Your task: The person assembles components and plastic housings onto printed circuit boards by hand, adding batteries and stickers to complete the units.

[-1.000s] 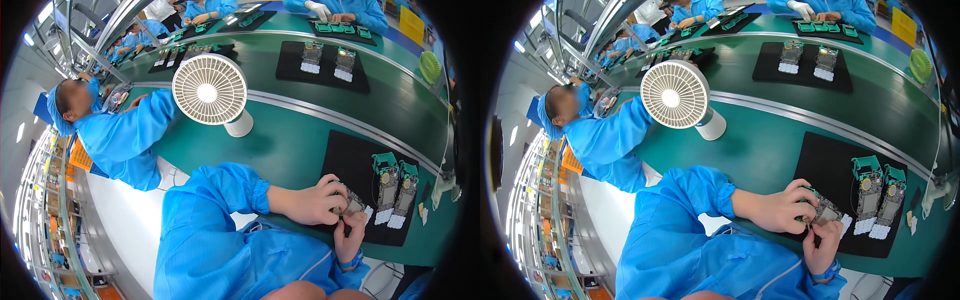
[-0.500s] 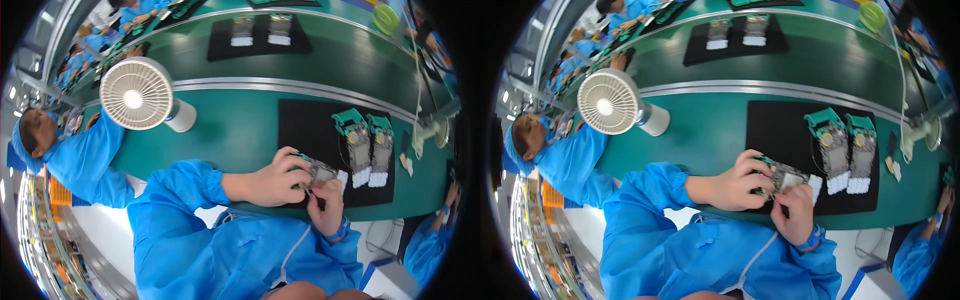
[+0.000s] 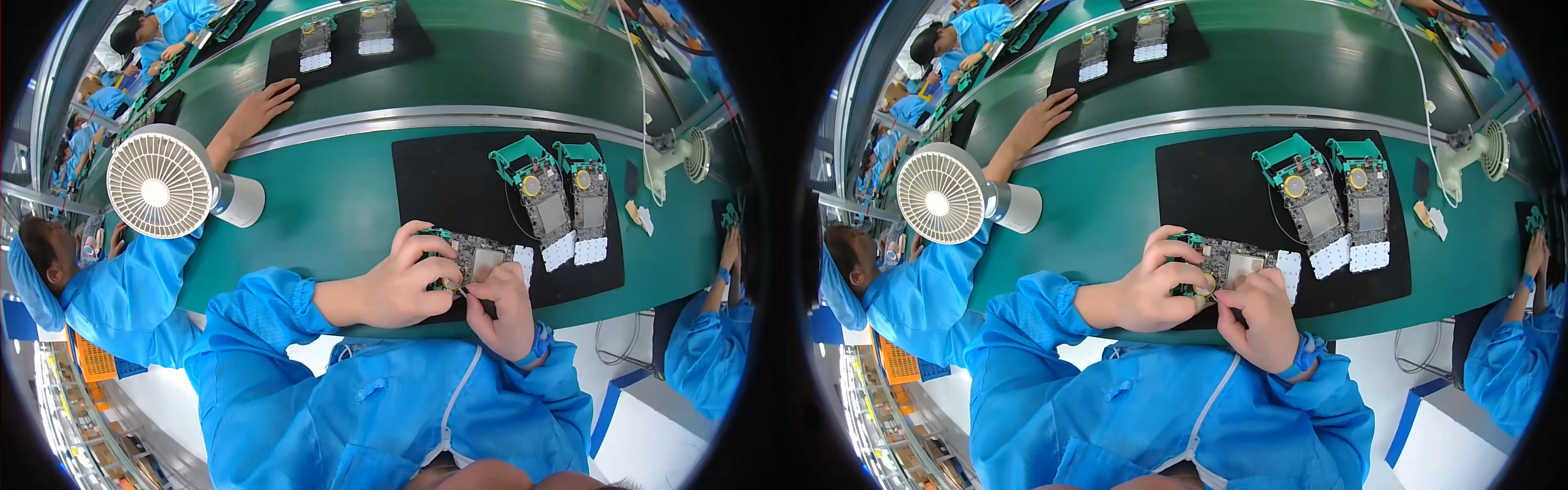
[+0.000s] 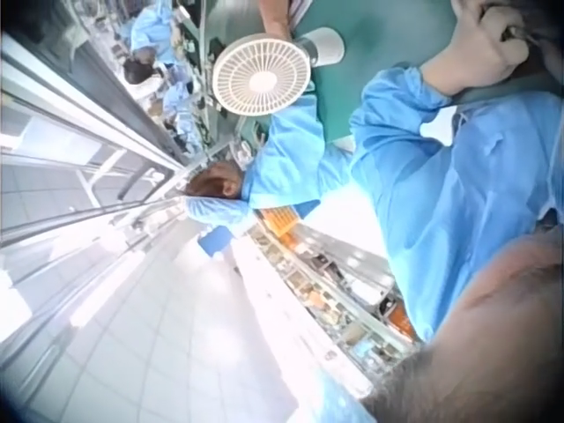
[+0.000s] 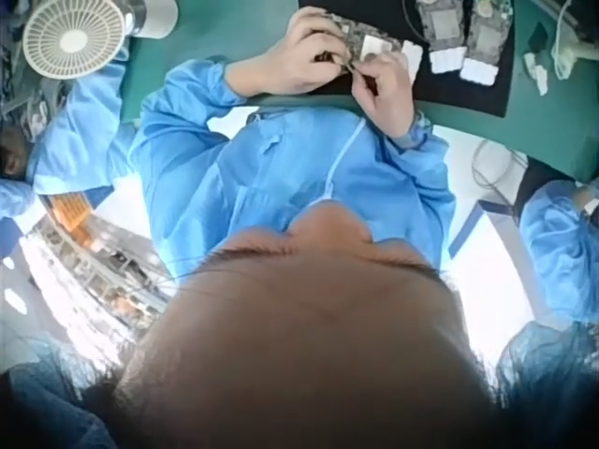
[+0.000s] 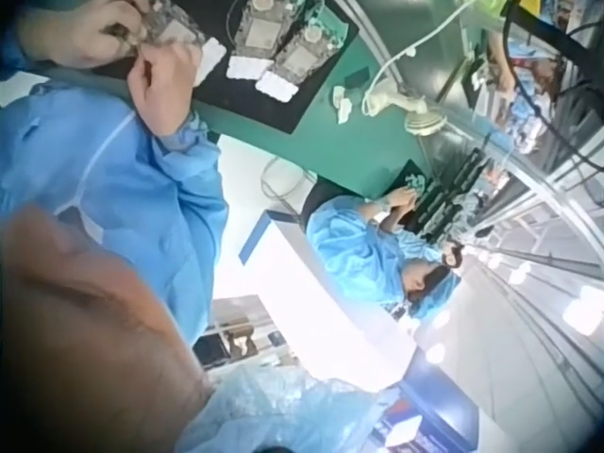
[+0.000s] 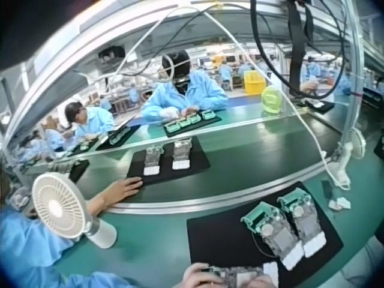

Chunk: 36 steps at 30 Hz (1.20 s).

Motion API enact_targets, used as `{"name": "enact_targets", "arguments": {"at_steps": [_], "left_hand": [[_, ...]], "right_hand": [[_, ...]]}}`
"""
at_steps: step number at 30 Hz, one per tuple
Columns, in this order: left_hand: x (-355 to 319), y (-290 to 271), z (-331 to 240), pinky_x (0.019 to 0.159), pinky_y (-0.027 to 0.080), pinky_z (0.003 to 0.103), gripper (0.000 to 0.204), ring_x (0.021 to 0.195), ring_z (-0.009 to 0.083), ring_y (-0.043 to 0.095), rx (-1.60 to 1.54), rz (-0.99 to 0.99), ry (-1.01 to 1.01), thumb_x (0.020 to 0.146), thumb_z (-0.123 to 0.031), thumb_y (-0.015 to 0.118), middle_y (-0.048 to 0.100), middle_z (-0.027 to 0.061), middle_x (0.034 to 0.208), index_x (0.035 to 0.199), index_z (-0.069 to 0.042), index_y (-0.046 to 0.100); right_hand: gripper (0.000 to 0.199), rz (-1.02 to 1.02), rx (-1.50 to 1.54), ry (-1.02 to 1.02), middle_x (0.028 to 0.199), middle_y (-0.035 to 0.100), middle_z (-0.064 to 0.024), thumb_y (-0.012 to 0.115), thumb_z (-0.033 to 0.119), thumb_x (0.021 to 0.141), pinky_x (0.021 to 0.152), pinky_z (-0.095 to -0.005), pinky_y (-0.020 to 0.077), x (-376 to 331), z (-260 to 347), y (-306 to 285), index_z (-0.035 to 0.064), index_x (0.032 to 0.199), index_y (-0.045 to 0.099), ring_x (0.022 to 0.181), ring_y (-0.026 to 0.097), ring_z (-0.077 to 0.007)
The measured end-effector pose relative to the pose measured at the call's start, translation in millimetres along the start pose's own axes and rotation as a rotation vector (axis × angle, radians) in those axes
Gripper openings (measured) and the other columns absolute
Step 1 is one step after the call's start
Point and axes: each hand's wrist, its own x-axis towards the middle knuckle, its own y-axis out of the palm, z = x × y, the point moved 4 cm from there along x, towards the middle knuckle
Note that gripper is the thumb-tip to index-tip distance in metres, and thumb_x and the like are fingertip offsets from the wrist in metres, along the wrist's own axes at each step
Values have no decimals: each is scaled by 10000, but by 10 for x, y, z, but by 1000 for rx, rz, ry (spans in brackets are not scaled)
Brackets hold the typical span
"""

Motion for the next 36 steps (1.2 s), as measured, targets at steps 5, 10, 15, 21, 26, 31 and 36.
{"name": "enact_targets", "arguments": {"at_steps": [5,10,15,21,26,31,36], "left_hand": [[-6,12,0,919,367,600,195,1045,306,489,-10,-10,4,631,-80,718,546,55,997,683,-135,539],[1,-6,44,917,366,599,190,1031,305,491,-41,-19,-2,629,-82,724,552,61,1010,687,-130,549],[14,6,2,922,366,585,180,1035,309,489,29,-33,4,624,-96,719,554,68,1019,698,-119,557],[16,6,6,920,387,585,172,1039,339,484,-21,-40,41,682,-78,714,549,101,1037,756,-85,559],[21,-44,-40,917,373,558,198,1037,352,471,-19,-56,28,678,-68,717,523,111,1015,742,-74,530],[20,-53,0,928,363,536,171,1092,354,469,-11,-29,35,722,-101,726,517,99,1037,772,-73,565],[10,-48,0,942,365,538,208,1103,344,468,-10,-62,16,735,-131,750,524,100,1069,812,-75,565]], "right_hand": [[327,25,-62,-40,754,546,-63,704,-60,704,693,-388,385,0,10,30,99,957,572,696,500,-288],[315,6,-4,22,749,545,-68,710,-48,693,694,-389,381,27,-26,21,95,934,566,679,505,-290],[307,27,-13,-39,748,542,-77,708,-45,692,701,-402,380,37,-24,-3,91,922,557,680,517,-297],[318,16,-114,-42,830,572,-111,684,-61,714,740,-426,396,-52,-2,33,71,972,554,765,528,-332],[313,-24,-14,-7,838,552,-113,652,-94,715,729,-414,415,-114,-1,4,51,976,557,812,502,-324],[316,-6,-154,5,829,534,-107,648,-97,713,729,-397,420,-141,-6,-62,52,977,558,808,496,-316],[313,-26,-90,70,859,546,-111,652,-92,716,724,-391,424,-180,-56,-80,52,977,558,822,500,-323]]}}
